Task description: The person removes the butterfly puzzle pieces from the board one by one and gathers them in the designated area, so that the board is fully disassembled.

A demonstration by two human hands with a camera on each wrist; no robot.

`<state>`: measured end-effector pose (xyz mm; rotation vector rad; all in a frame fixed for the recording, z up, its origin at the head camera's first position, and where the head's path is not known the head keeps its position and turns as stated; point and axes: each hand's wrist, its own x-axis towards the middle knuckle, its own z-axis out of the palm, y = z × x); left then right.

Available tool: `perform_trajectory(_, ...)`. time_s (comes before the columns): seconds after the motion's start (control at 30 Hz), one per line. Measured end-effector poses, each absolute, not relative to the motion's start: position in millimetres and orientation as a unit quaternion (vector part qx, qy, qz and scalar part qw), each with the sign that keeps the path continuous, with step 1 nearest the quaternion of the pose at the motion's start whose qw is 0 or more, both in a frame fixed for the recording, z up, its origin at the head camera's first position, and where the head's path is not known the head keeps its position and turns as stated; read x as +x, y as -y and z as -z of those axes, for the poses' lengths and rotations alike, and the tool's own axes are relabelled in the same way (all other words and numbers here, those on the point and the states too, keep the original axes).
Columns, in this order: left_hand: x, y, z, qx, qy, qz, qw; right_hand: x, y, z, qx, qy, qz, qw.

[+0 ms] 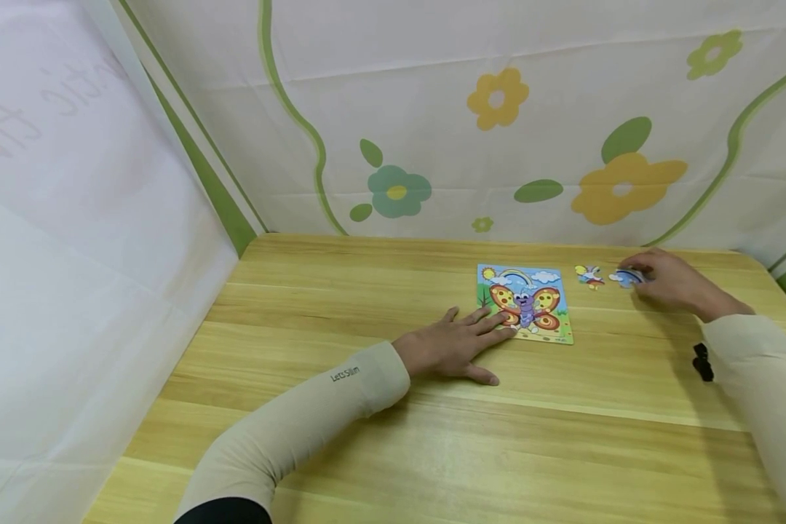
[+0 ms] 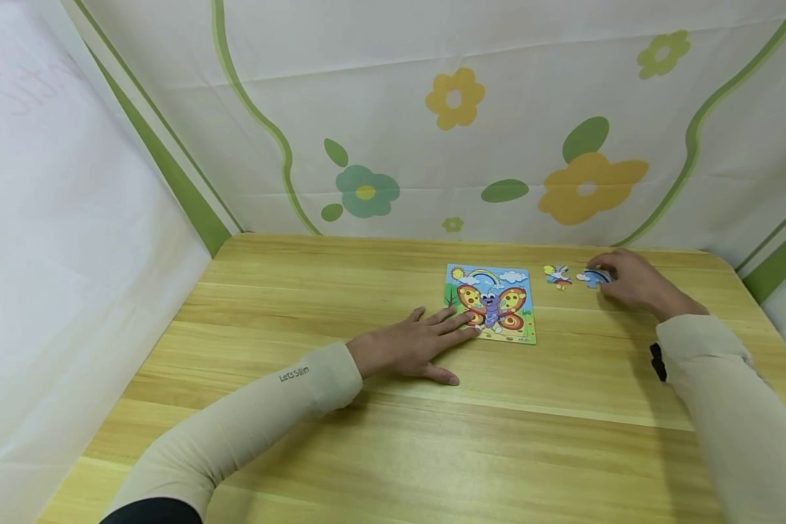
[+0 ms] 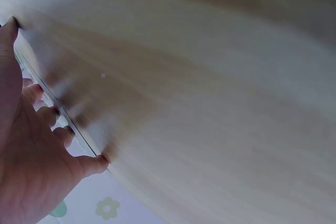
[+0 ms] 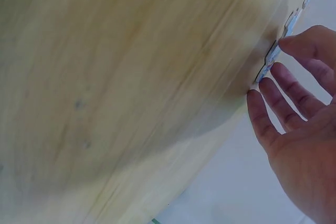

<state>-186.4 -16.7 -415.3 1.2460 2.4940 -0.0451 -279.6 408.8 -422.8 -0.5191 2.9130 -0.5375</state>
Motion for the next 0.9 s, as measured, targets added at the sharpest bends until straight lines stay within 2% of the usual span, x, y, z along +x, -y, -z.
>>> perform_trajectory(0.23,-185.8,17.1,415.1,0.439,-0.881,0.013,0.176,-279.1,-410.8,420.4,-0.161,-0.968,0.175,0.085)
perform_trajectory(0.9,-186.3,16.9,415.2,0.437,-0.881,0.012,0.178,-281.9,-413.8,421.3,-0.150,-0.970,0.171,0.090)
